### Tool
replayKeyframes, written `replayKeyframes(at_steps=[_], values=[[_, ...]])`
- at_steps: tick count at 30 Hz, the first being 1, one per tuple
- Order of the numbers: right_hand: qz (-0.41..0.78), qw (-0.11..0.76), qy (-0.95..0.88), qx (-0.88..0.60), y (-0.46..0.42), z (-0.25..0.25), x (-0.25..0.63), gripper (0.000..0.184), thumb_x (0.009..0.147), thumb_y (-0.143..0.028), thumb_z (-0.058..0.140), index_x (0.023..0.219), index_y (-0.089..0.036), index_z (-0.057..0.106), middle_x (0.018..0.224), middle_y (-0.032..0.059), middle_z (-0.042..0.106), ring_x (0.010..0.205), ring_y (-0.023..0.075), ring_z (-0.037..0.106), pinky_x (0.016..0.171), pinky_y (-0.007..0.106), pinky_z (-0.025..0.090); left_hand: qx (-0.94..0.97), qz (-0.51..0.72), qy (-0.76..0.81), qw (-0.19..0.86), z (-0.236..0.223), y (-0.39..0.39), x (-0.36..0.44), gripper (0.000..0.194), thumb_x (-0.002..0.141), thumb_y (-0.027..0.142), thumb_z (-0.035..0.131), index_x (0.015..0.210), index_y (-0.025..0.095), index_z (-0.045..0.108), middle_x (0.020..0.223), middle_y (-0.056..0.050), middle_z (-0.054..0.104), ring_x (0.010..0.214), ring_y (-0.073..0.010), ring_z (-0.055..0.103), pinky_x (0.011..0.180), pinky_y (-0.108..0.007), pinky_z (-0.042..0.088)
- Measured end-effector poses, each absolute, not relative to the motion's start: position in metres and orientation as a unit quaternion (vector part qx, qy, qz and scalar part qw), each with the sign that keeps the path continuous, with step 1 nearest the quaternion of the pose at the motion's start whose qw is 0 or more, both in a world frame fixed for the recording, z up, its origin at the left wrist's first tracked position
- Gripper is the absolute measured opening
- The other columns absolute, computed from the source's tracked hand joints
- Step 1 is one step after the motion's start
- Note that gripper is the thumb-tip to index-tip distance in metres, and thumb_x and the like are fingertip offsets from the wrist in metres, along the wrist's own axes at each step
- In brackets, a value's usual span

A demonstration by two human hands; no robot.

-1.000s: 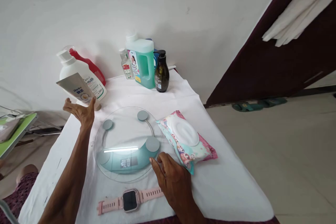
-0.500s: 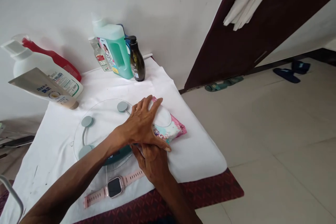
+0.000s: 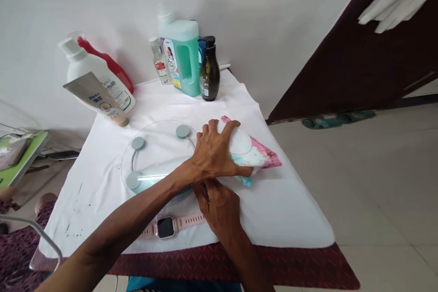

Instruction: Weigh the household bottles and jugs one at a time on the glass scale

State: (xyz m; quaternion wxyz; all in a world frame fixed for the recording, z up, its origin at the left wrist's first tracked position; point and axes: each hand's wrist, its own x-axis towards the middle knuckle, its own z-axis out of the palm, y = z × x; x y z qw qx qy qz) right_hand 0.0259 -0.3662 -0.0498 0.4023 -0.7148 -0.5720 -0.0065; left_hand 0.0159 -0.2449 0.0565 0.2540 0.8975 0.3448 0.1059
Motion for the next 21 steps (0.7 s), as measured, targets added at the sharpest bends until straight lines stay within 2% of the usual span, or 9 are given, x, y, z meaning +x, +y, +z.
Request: replayKeyframes(at_steps=[3,7,11,14,18,21], values=[[-0.027,0.405,-0.598,-0.691,-0.365,-0.042,0.027,0.051,0.113,-0.053,0.042,0.084,-0.020,0.069,0.063,0.0019,0.070,0.052,0.0164,0.066,0.054,0.028,0.039,0.876,0.194,0.359,0.258,0.070,-0.242,-0.001,0.113,0.056,0.059,0.099,0.150,0.031,0.044,0.141,-0.017,0.050,0.129,-0.0426,0.054,0.106,-0.065,0.050],[0.010,0.409,-0.596,-0.691,-0.367,-0.038,0.025,0.045,0.111,-0.050,0.050,0.078,-0.021,0.062,0.065,-0.0013,0.069,0.052,0.0128,0.063,0.055,0.026,0.040,0.843,0.278,0.381,0.257,0.090,-0.230,-0.047,0.104,0.061,0.049,0.098,0.149,0.029,0.047,0.142,-0.016,0.050,0.130,-0.0380,0.055,0.109,-0.058,0.051],[0.046,0.413,-0.584,-0.697,-0.369,-0.037,0.023,0.044,0.111,-0.049,0.051,0.076,-0.022,0.058,0.065,-0.0026,0.067,0.051,0.0110,0.058,0.055,0.026,0.038,0.835,0.280,0.438,0.180,0.091,-0.210,-0.107,0.100,0.060,0.040,0.097,0.148,0.029,0.050,0.141,-0.016,0.051,0.133,-0.0408,0.053,0.110,-0.063,0.049],[0.075,0.414,-0.576,-0.701,-0.369,-0.037,0.022,0.047,0.110,-0.053,0.050,0.075,-0.023,0.056,0.063,-0.0026,0.064,0.050,0.0114,0.053,0.056,0.027,0.037,0.834,0.213,0.490,0.138,0.079,-0.202,-0.139,0.102,0.058,0.040,0.098,0.148,0.027,0.052,0.139,-0.016,0.052,0.133,-0.0448,0.052,0.108,-0.068,0.048],[0.155,0.408,-0.542,-0.718,-0.366,-0.029,0.024,0.052,0.107,-0.063,0.047,0.074,-0.024,0.055,0.062,-0.0019,0.061,0.052,0.0131,0.051,0.058,0.029,0.037,0.835,0.158,0.507,0.142,0.066,-0.201,-0.156,0.112,0.059,0.053,0.099,0.155,0.026,0.048,0.144,-0.021,0.049,0.138,-0.0497,0.050,0.108,-0.073,0.046],[0.278,0.383,-0.522,-0.709,-0.369,-0.010,0.032,0.055,0.101,-0.072,0.048,0.075,-0.025,0.054,0.060,-0.0031,0.054,0.055,0.0144,0.049,0.058,0.029,0.037,0.830,0.197,0.494,0.171,0.064,-0.199,-0.164,0.121,0.057,0.069,0.098,0.158,0.027,0.046,0.154,-0.023,0.044,0.146,-0.0521,0.045,0.111,-0.076,0.042]])
